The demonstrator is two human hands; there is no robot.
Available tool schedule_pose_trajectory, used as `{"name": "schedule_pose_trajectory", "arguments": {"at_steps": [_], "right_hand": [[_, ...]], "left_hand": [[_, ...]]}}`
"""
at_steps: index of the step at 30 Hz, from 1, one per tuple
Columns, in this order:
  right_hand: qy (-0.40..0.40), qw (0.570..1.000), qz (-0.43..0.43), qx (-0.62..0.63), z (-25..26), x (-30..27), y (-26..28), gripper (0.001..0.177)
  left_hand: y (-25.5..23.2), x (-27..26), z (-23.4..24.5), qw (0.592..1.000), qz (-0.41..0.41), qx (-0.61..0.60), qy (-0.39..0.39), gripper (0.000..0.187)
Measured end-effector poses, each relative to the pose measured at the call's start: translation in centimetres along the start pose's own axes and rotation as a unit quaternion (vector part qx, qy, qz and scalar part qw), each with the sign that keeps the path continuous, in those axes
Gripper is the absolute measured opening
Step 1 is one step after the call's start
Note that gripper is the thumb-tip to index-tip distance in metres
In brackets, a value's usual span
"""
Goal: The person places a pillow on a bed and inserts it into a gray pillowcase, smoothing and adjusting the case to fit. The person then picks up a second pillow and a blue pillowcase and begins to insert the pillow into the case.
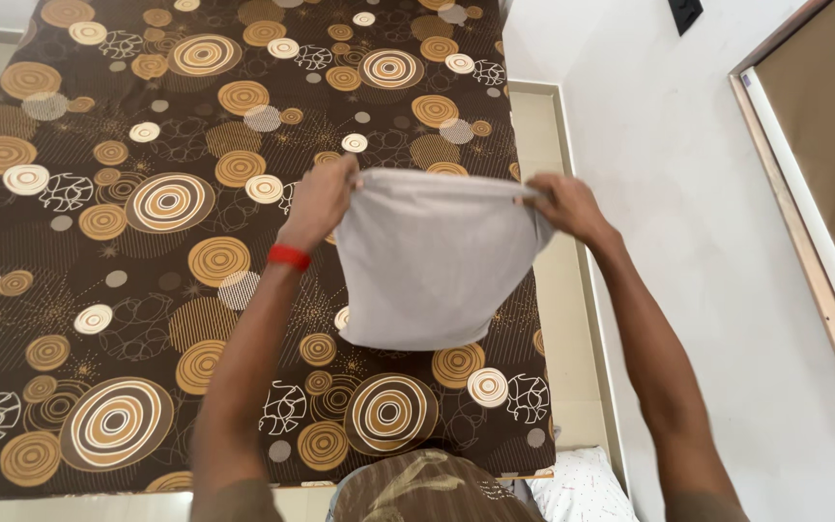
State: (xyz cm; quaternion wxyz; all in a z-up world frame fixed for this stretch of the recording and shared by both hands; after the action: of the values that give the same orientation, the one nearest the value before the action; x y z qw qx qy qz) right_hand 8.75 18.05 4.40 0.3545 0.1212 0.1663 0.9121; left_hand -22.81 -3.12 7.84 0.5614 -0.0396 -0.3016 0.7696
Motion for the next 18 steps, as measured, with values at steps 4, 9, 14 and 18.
{"name": "schedule_pose_trajectory", "arguments": {"at_steps": [4,9,14,18], "right_hand": [[-0.133,0.991,-0.002,0.004,4.6,3.1,2.4,0.025],[-0.264,0.962,0.067,-0.001,8.4,0.7,3.8,0.018],[-0.344,0.920,0.171,-0.084,-5.4,-7.4,0.7,0.015],[0.056,0.994,0.066,0.074,-26.5,-15.7,-1.6,0.043]], "left_hand": [[-1.8,5.1,1.6,0.990,-0.008,0.029,-0.140,0.008],[-4.5,3.6,4.8,0.963,-0.091,-0.004,-0.252,0.010],[2.0,-8.5,-4.5,0.971,-0.011,-0.089,-0.220,0.015],[12.6,-22.0,-21.2,0.973,0.147,0.068,0.166,0.023]]}}
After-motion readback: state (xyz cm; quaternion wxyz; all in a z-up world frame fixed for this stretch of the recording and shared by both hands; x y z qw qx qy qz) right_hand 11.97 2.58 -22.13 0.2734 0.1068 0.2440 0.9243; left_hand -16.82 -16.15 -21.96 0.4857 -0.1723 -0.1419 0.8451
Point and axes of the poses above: each hand's wrist, its own x-axis towards the middle knuckle, its own z-axis out of the back of the hand, y = z × x, the point moved 8 cm from there along x, towards the middle knuckle, and after that the axes turned 2 degrees about -y, right-handed, at the moved point
